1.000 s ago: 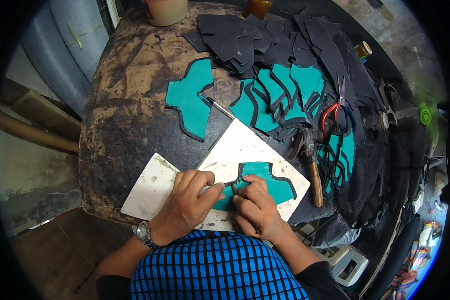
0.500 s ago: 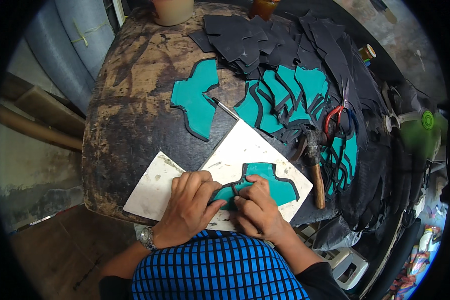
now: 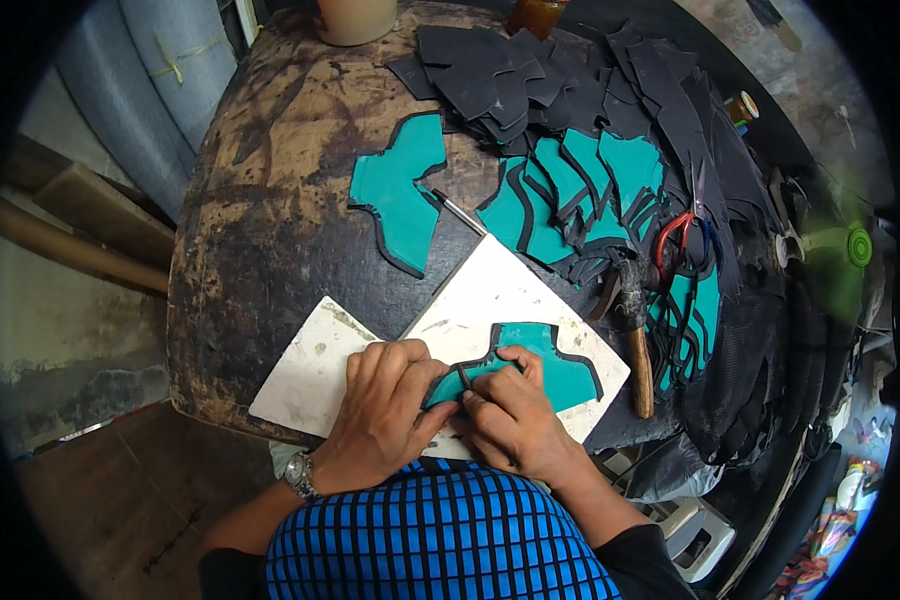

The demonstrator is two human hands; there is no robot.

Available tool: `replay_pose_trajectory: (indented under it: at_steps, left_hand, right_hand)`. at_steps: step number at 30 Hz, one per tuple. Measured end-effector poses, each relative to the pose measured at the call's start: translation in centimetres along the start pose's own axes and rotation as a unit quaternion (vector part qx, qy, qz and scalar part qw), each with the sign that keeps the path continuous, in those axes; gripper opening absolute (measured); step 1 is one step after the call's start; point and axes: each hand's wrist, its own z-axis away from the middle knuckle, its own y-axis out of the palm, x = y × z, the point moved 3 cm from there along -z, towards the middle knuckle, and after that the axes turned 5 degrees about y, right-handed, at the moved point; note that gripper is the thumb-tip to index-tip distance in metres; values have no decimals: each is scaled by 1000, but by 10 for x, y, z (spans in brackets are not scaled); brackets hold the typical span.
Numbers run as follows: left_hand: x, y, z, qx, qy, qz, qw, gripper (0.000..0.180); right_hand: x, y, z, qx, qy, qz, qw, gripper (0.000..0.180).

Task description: The person presses a black rubber strip onto the edge of a teal rubber piece using a mallet, then flips and inspects the assembled part. They open a jar of adhesive and apply it by hand to the edges of several teal rubber pieces, stacking them on the table.

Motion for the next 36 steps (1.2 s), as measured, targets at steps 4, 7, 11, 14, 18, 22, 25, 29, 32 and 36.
replay_pose_trajectory:
  at_steps: [4, 7, 11, 14, 18, 22, 25, 29, 32, 36]
  left_hand:
    - [-1, 0, 3, -1, -5, -7, 1000, 46]
    - [-2, 1, 4, -8, -4, -12, 1000, 47]
    - [-2, 1, 4, -12, 0, -17, 1000, 46]
    - [-2, 1, 4, -14, 2, -16, 1000, 46]
    - [-4, 1, 8, -14, -4, -17, 1000, 44]
    - [-5, 3, 11, -24, 4, -31, 999, 40]
    - [-5, 5, 12, -31, 8, -35, 999, 40]
    - [-5, 7, 15, -41, 12, -47, 998, 39]
    - [-6, 9, 17, -49, 24, -59, 997, 37]
    - [-6, 10, 19, -65, 35, -59, 996, 37]
  right_hand:
    - [0, 1, 0, 8, 0, 6, 1000, 18]
    - [0, -1, -1, -18, 3, -16, 1000, 18]
    - [1, -1, -1, -4, -1, -11, 1000, 18]
    - [1, 0, -1, 12, -5, 3, 1000, 18]
    - [2, 1, -1, 11, -2, 6, 1000, 18]
    - [1, 0, -1, -14, -6, -14, 1000, 17]
    - [1, 1, -1, -2, -14, -1, 1000, 18]
    - [2, 3, -1, 18, -13, 19, 1000, 21]
    - [2, 3, 0, 12, -10, 13, 1000, 21]
    - [1, 1, -1, 14, -15, 0, 1000, 21]
